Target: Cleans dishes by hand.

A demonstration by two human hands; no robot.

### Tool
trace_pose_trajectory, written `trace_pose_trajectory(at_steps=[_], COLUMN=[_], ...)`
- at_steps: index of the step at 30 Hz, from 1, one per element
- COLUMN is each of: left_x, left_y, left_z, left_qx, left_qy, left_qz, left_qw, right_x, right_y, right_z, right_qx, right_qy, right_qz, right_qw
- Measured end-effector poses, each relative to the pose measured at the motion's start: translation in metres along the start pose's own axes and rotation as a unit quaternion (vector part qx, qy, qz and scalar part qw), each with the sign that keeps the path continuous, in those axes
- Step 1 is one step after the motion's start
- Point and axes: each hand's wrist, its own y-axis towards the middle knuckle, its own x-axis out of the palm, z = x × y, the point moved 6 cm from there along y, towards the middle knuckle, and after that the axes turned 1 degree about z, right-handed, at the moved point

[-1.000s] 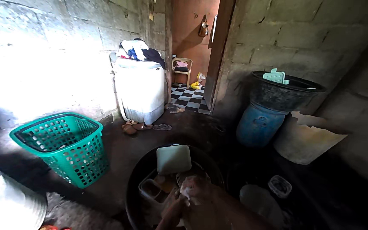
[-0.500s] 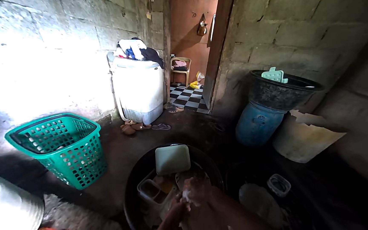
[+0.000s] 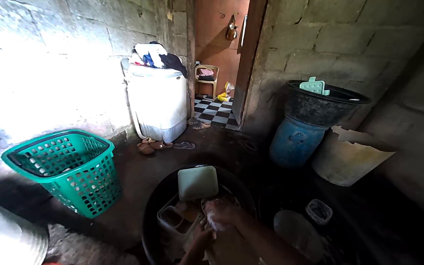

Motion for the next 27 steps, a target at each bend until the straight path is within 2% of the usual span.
trace_pose_trajectory(at_steps=[5, 8, 11, 14, 17, 18, 20, 22, 24, 25, 27], left_x=[0.000, -0.004, -0.005, -0.003, -0.001, -0.001, -0.005, -0.007, -0.005, -0.004, 0.001], left_y=[-0.004, -0.004, -0.004, -0.007, -0.011, -0.013, -0.013, -0.010, -0.006, -0.003, -0.005], left_z=[0.008, 0.007, 0.008, 0.012, 0.019, 0.022, 0.025, 0.024, 0.021, 0.020, 0.018], left_qx=[0.005, -0.008, 0.012, 0.020, 0.035, 0.042, 0.044, 0.039, 0.033, 0.034, 0.035], left_qy=[-0.010, -0.012, -0.005, -0.014, -0.021, -0.029, -0.056, -0.075, -0.067, -0.049, 0.000], left_qz=[0.013, 0.026, 0.021, 0.009, 0.008, 0.010, 0.023, 0.029, 0.021, 0.017, 0.023], left_qw=[1.000, 1.000, 1.000, 1.000, 0.999, 0.999, 0.997, 0.996, 0.997, 0.998, 0.999], right_x=[-0.008, 0.001, 0.002, -0.009, -0.023, -0.028, -0.040, -0.043, -0.036, -0.028, -0.004], right_y=[0.005, -0.002, -0.005, -0.003, -0.006, -0.010, -0.024, -0.033, -0.036, -0.033, -0.021], right_z=[0.004, -0.020, -0.015, 0.001, 0.026, 0.036, 0.047, 0.051, 0.035, 0.023, 0.002], right_qx=[0.078, 0.033, -0.008, 0.068, 0.181, 0.221, 0.256, 0.226, 0.119, 0.055, -0.041], right_qy=[-0.054, -0.029, 0.019, 0.027, 0.017, 0.029, 0.127, 0.224, 0.260, 0.254, 0.203], right_qz=[0.071, 0.030, 0.044, 0.087, 0.164, 0.193, 0.256, 0.329, 0.394, 0.401, 0.366], right_qw=[0.993, 0.999, 0.999, 0.993, 0.969, 0.956, 0.923, 0.889, 0.873, 0.878, 0.907])
